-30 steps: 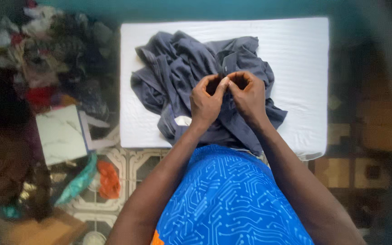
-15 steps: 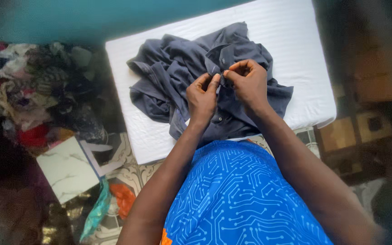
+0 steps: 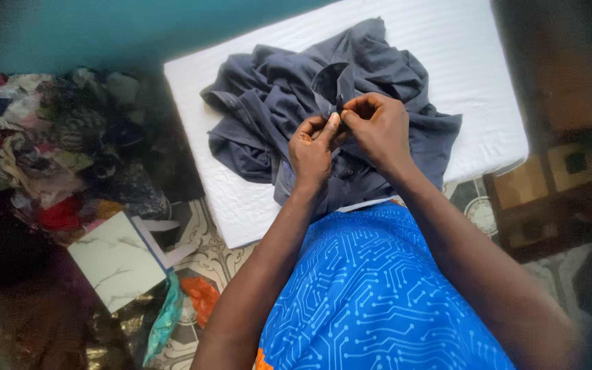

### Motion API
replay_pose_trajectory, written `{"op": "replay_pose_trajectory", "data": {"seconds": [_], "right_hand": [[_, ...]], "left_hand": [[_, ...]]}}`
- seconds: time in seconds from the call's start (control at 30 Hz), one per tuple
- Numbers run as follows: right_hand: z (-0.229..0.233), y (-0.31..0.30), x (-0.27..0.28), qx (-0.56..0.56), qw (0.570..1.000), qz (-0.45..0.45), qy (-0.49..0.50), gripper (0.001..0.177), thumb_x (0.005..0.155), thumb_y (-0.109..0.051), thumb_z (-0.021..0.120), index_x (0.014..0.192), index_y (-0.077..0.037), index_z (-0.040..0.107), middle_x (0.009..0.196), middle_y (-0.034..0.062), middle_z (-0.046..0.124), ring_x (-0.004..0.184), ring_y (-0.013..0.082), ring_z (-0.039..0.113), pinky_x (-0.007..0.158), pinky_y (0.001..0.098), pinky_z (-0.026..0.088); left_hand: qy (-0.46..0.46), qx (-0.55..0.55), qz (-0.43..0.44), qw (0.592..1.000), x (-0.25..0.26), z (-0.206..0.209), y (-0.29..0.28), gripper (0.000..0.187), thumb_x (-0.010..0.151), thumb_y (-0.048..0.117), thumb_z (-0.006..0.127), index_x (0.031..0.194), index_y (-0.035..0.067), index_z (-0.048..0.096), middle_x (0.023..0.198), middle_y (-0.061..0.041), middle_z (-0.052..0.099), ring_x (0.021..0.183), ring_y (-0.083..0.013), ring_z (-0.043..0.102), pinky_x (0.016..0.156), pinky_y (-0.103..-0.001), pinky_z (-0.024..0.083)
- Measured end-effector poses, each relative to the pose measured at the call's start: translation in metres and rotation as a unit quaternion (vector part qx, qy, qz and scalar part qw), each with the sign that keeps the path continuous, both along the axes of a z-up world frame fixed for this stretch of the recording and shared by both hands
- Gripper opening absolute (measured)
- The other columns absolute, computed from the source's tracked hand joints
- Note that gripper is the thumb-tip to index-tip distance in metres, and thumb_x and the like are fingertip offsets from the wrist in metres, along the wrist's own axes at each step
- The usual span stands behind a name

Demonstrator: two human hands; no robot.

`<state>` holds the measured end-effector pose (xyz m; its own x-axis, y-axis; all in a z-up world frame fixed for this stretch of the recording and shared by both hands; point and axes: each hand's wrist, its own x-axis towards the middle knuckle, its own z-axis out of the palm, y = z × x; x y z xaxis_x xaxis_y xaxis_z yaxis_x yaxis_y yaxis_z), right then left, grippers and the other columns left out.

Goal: The person fastens buttons on the cuff and along the front placket of a dark-colored shirt while it is laid on a white surface.

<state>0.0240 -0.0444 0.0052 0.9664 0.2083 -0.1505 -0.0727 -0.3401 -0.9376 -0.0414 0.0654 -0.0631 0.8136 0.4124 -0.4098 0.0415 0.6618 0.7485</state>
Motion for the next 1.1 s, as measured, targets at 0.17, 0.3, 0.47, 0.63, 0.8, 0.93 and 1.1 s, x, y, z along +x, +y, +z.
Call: {"op": "replay_pose_trajectory", "data": {"seconds": [0.17, 0.3, 0.47, 0.63, 0.8, 0.93, 1.1], "right_hand": [[0.002, 0.001, 0.012, -0.014, 0.999, 0.005, -0.036, 0.014, 0.086, -0.012, 0.074, 0.093, 0.0, 0.076, 0.083, 0.008, 0.078, 0.075, 0.0122, 0.074, 0.07, 0.0269, 0.058], [0.005, -0.007, 0.026, -0.043, 0.998, 0.039, -0.032, 0.014, 0.087, -0.011, 0.075, 0.095, 0.0, 0.077, 0.083, 0.0076, 0.078, 0.075, 0.0107, 0.073, 0.069, 0.026, 0.057], [-0.001, -0.017, 0.037, 0.034, 0.991, 0.077, 0.108, 0.017, 0.093, -0.011, 0.072, 0.105, 0.001, 0.075, 0.089, 0.0075, 0.077, 0.073, 0.012, 0.067, 0.06, 0.0286, 0.051], [-0.011, -0.021, 0.047, 0.099, 0.981, 0.166, 0.021, 0.023, 0.088, -0.003, 0.077, 0.108, 0.005, 0.07, 0.098, 0.0075, 0.075, 0.088, 0.0103, 0.07, 0.08, 0.0248, 0.057], [-0.02, -0.02, 0.054, 0.052, 0.987, 0.141, 0.055, 0.013, 0.094, -0.006, 0.07, 0.103, 0.003, 0.073, 0.09, 0.0052, 0.075, 0.08, 0.0081, 0.068, 0.073, 0.0244, 0.055], [-0.024, -0.025, 0.06, 0.044, 0.98, 0.152, 0.121, 0.015, 0.099, -0.011, 0.071, 0.098, 0.004, 0.073, 0.084, 0.0005, 0.067, 0.074, 0.0051, 0.055, 0.064, 0.0244, 0.045], [-0.032, -0.029, 0.059, 0.113, 0.951, 0.14, 0.25, 0.015, 0.098, -0.016, 0.067, 0.101, -0.001, 0.071, 0.085, -0.0027, 0.066, 0.071, 0.0049, 0.054, 0.065, 0.0221, 0.045]], "left_hand": [[-0.001, 0.05, 0.01, 0.999, 0.01, 0.007, -0.01, 0.013, 0.097, 0.009, 0.075, 0.095, -0.003, 0.07, 0.089, -0.008, 0.07, 0.077, -0.0114, 0.069, 0.075, -0.028, 0.061], [0.006, 0.034, -0.004, 0.999, 0.016, 0.022, -0.01, 0.022, 0.101, 0.018, 0.067, 0.106, -0.002, 0.074, 0.096, -0.004, 0.073, 0.083, -0.0086, 0.068, 0.078, -0.026, 0.058], [-0.011, 0.11, -0.04, 0.993, 0.024, 0.03, -0.009, 0.041, 0.109, 0.032, 0.057, 0.101, -0.004, 0.076, 0.092, -0.001, 0.072, 0.082, -0.0072, 0.065, 0.075, -0.025, 0.055], [0.036, 0.216, -0.035, 0.975, 0.027, 0.044, -0.009, 0.049, 0.109, 0.038, 0.055, 0.098, -0.004, 0.079, 0.083, -0.001, 0.072, 0.074, -0.0063, 0.061, 0.068, -0.023, 0.05], [0.124, 0.306, -0.02, 0.944, 0.028, 0.059, -0.016, 0.039, 0.103, 0.033, 0.063, 0.107, -0.003, 0.078, 0.084, -0.004, 0.076, 0.076, -0.0069, 0.068, 0.072, -0.024, 0.056], [0.087, 0.39, 0.002, 0.917, 0.024, 0.059, -0.019, 0.029, 0.097, 0.022, 0.069, 0.116, 0.001, 0.075, 0.099, -0.006, 0.08, 0.085, -0.0066, 0.072, 0.077, -0.024, 0.057], [0.127, 0.399, -0.01, 0.908, 0.023, 0.056, -0.025, 0.022, 0.092, 0.012, 0.074, 0.113, 0.005, 0.078, 0.099, -0.007, 0.082, 0.084, -0.0086, 0.074, 0.077, -0.024, 0.058]]}}
